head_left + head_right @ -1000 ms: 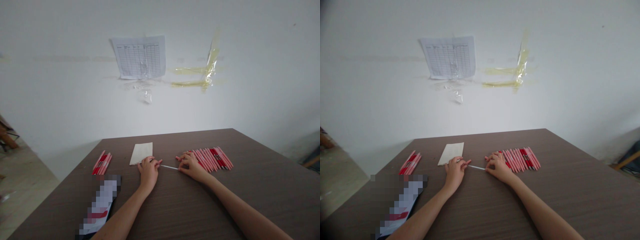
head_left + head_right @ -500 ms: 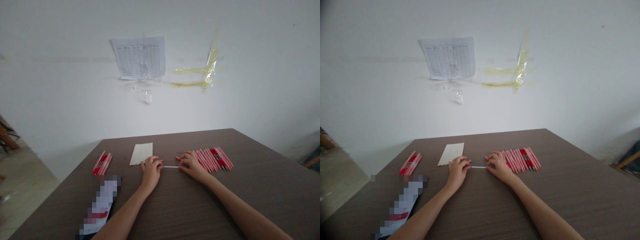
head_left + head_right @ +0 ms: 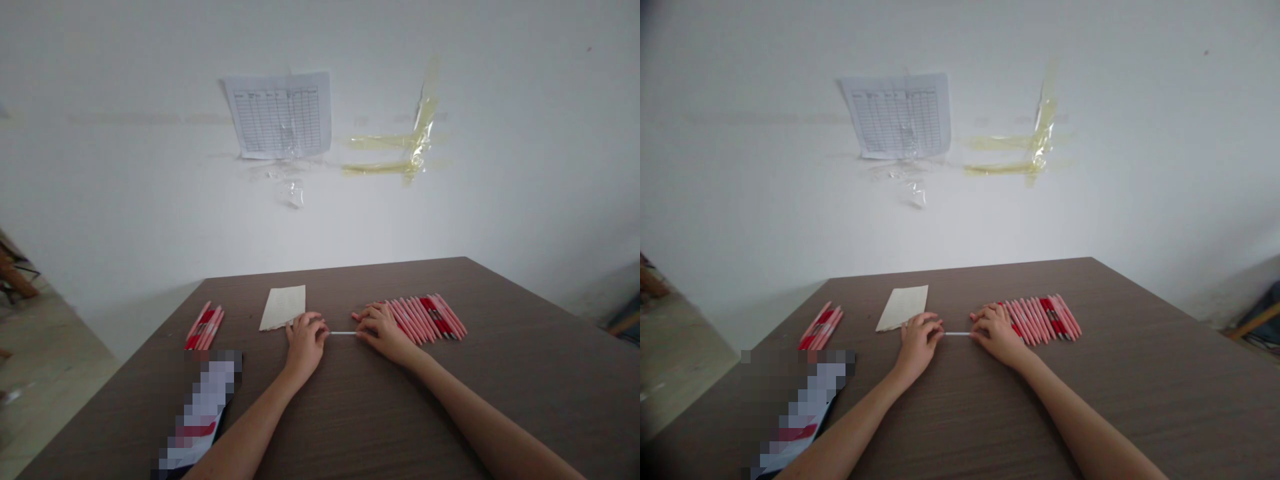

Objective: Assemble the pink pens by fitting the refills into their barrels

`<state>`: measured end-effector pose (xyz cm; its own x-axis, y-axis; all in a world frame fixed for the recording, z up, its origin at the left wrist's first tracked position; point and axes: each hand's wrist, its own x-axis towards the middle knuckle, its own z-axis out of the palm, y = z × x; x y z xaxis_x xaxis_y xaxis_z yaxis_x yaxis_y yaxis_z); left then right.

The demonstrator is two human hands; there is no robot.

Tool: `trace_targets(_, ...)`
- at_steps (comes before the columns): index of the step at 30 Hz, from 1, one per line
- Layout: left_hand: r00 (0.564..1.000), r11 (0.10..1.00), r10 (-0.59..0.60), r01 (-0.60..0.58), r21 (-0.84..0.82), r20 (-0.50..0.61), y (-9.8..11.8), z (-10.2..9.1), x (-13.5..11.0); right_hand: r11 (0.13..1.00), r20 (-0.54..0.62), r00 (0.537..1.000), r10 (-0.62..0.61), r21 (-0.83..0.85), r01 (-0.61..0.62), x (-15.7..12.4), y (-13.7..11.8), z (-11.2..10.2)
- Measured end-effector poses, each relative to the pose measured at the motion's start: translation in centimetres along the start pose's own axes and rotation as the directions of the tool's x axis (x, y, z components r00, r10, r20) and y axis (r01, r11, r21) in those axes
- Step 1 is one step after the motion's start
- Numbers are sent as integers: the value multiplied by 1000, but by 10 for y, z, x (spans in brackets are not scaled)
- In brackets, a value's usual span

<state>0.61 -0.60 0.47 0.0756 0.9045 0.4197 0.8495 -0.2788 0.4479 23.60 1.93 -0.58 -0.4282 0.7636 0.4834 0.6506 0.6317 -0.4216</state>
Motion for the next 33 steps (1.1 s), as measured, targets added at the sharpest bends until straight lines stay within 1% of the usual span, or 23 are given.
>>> trace_targets(10,995,994,97,-97,-47,-10,-7,6,2,1000,-25,999,-20,9,20,0,7,6)
trace_targets(14,994,994,105,-105,-34,-4,-8,6,2,1000,-25,1000,-4,16,4,0,7,5)
trace_targets(18,997,997,71,-71,-17,4,-7,6,2,1000,-22,999,23,18,-23,0,6,4)
trace_targets(23,998,998,59,-59,-16,5,-5,4,2,999,-35,998,54,-1,-54,1,5,1)
trace_targets(26,1000,1000,15,-15,-1,-14,-5,1,2,998,-49,997,59,-23,-60,2,9,0)
trace_targets(30,996,992,-68,73,102,-51,-6,-2,2,997,-78,995,60,-43,-63,2,18,0)
trace_targets(33,992,973,-109,121,195,-67,-7,-4,2,995,-86,993,78,-49,-83,2,20,-2)
